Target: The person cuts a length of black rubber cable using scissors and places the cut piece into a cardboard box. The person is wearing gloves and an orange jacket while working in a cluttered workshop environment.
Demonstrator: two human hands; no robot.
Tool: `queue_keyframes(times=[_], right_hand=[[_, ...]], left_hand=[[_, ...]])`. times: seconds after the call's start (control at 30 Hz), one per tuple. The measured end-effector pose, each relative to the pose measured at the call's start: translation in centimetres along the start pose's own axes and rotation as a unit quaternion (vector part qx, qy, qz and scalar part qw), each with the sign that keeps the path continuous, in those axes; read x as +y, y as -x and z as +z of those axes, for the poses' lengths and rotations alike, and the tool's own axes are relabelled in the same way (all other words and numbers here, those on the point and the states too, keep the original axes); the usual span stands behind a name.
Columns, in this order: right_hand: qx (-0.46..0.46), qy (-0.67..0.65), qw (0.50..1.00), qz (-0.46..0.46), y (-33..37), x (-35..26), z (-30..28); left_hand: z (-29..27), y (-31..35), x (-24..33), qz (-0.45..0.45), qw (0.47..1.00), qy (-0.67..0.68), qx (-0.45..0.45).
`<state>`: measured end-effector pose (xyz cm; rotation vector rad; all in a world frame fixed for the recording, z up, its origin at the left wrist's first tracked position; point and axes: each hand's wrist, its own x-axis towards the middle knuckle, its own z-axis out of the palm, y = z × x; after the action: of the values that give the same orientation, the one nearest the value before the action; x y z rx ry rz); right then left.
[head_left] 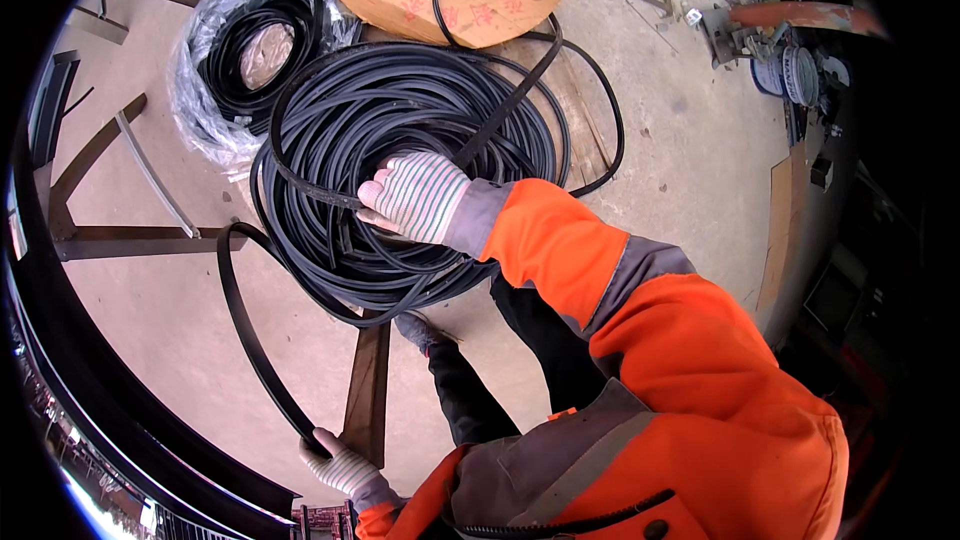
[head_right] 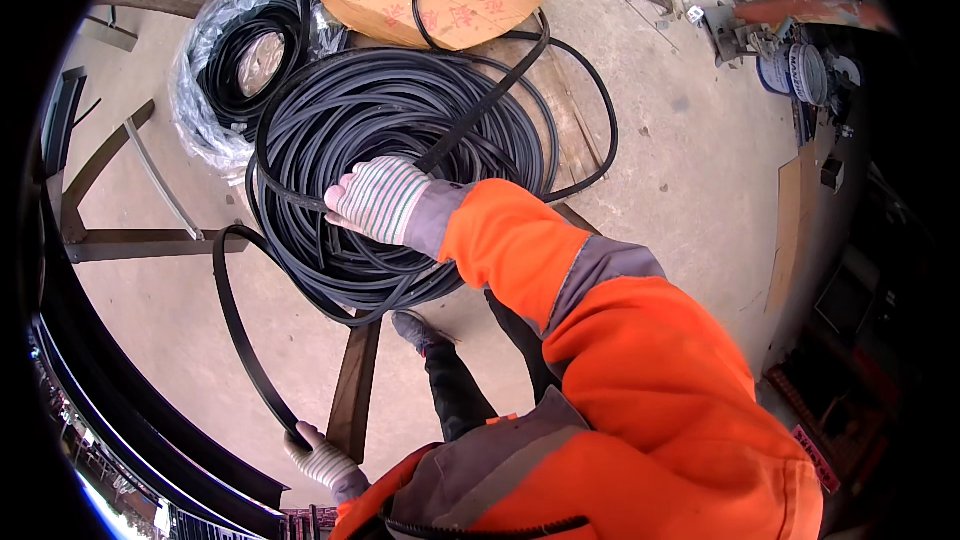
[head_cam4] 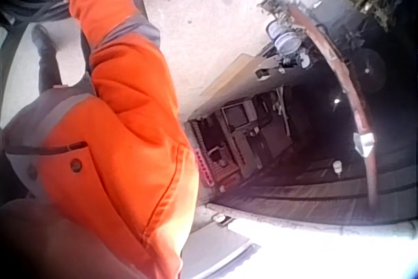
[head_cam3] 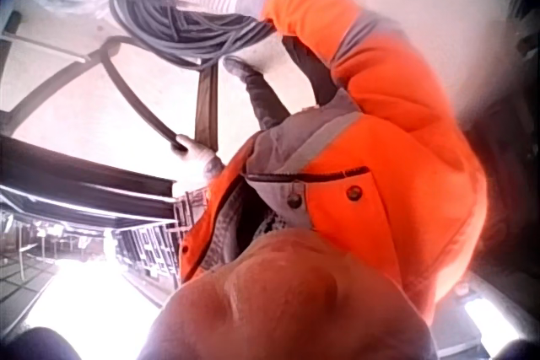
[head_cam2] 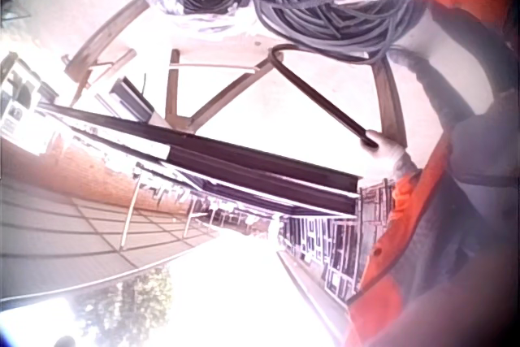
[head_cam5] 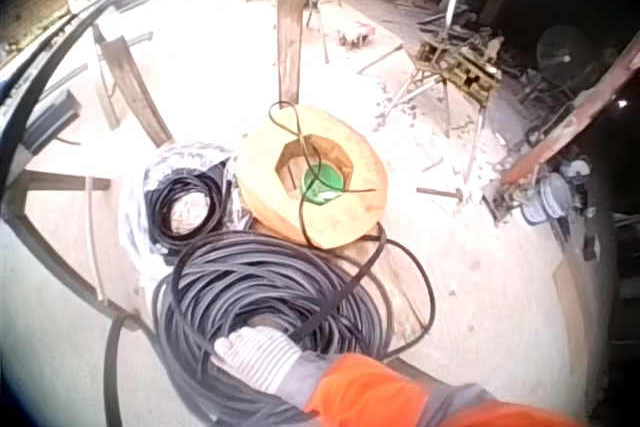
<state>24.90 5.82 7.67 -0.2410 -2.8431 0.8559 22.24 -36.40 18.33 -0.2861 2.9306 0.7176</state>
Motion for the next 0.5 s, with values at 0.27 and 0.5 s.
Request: queue_keyframes(times=[0.27,0.5], right_hand=[[-0.042,-0.066,0.996,0.037,-1.4,-5.9,0.8],[0.027,-0.154,0.983,0.092,-5.8,-12.0,0.4]], left_hand=[[-0.4,0.4,1.3,-0.020,1.000,0.000,-0.020],[-0.3,0.6,1.8,-0.012,1.000,-0.002,-0.027]])
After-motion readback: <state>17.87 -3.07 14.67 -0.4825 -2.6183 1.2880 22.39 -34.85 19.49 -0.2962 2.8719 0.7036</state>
